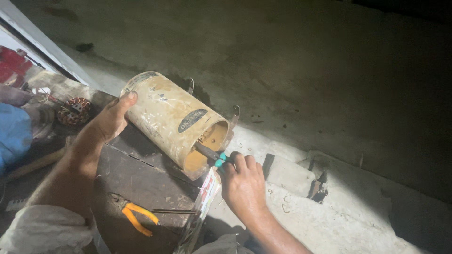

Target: The person works on a cylindrical electrical component, inserting a white strip into its interior and using pliers to adjust internal parts. They then retrieve a coil of white wire from a nearby surface.

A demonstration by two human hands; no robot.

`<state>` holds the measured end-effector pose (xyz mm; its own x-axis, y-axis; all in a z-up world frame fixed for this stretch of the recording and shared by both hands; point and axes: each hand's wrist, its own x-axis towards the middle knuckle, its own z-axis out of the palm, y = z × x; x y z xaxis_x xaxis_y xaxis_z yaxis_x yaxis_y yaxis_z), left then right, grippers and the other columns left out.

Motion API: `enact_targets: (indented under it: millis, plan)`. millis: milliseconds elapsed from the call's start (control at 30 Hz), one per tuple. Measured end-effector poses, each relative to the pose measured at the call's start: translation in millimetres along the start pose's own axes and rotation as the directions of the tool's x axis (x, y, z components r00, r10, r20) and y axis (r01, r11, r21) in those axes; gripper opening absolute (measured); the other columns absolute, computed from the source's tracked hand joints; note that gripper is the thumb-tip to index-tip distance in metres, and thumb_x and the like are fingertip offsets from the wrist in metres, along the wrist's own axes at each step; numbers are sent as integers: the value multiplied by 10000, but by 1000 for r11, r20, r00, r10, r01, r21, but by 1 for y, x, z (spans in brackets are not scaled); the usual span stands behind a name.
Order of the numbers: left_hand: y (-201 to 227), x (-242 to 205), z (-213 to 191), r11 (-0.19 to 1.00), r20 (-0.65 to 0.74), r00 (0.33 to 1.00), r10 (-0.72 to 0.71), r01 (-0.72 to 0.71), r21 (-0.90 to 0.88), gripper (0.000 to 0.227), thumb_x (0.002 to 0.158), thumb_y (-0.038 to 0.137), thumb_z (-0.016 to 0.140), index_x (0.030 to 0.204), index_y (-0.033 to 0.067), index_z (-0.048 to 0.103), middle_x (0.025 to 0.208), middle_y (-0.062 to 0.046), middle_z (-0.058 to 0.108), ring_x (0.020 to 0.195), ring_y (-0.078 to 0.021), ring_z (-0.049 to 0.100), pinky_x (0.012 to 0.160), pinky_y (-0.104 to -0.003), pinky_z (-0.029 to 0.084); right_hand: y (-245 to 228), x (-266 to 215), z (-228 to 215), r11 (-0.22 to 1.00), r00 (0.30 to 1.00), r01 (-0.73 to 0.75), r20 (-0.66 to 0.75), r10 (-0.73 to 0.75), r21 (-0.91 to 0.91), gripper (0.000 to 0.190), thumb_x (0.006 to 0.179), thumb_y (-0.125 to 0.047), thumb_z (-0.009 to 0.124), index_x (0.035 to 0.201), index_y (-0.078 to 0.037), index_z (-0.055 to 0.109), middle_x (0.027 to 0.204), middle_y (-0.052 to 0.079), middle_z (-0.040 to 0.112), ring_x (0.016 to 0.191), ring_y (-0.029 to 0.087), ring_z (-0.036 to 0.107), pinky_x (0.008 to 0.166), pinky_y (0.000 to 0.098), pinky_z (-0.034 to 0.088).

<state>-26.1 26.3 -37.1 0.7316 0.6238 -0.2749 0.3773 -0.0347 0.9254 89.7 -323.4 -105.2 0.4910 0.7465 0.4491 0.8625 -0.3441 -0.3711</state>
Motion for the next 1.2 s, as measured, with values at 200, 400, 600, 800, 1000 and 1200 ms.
enact_targets:
  millis: [200,400,600,800,1000,1200]
  plan:
    - [-7,6,-3,1000,-3,1000,-8,8,26,805,951,517,451,1565,19,298,1559,-158,425,1441,-229,333,1177,-366,192,-5,3,-4,980,988,106,126,-86,-168,275,770,-100,657,996,32,740,1114,195,632,962,307,590,759,432,531]
    - [-8,7,-1,994,-14,998,55,-56,-95,724,957,467,478,1495,-15,429,1481,-143,542,1367,-206,457,1148,-336,293,-4,17,-10,975,936,-146,344,80,169,287,858,-207,718,1040,14,741,997,233,684,811,374,706,717,465,588]
    - [-51,-1,20,858,-368,776,512,-441,265,657,1074,512,416,1250,-73,658,1153,-173,707,1067,-223,609,945,-364,481,0,1,-30,964,975,-126,208,77,235,269,869,-225,732,960,29,748,944,195,709,814,352,714,687,452,589]
    - [-74,21,23,806,-517,622,588,-510,302,774,1120,585,317,1006,-96,668,920,-151,730,876,-225,679,813,-407,507,23,-13,-47,908,948,-255,271,167,333,296,871,-248,742,905,45,725,910,169,705,777,372,707,689,471,561]
    - [-33,16,17,773,-359,717,597,-396,496,832,1095,587,228,1086,-95,703,788,-247,688,760,-334,663,698,-490,494,34,-9,-44,901,940,-296,266,215,319,283,884,-255,739,897,27,721,919,144,696,765,341,716,687,447,575]
    - [31,36,0,572,-298,907,299,80,816,917,1139,625,233,958,-98,766,940,-340,663,928,-479,625,861,-560,475,32,-5,-38,959,989,-147,73,133,243,203,810,-197,778,870,-7,740,942,133,688,844,361,674,702,471,544]
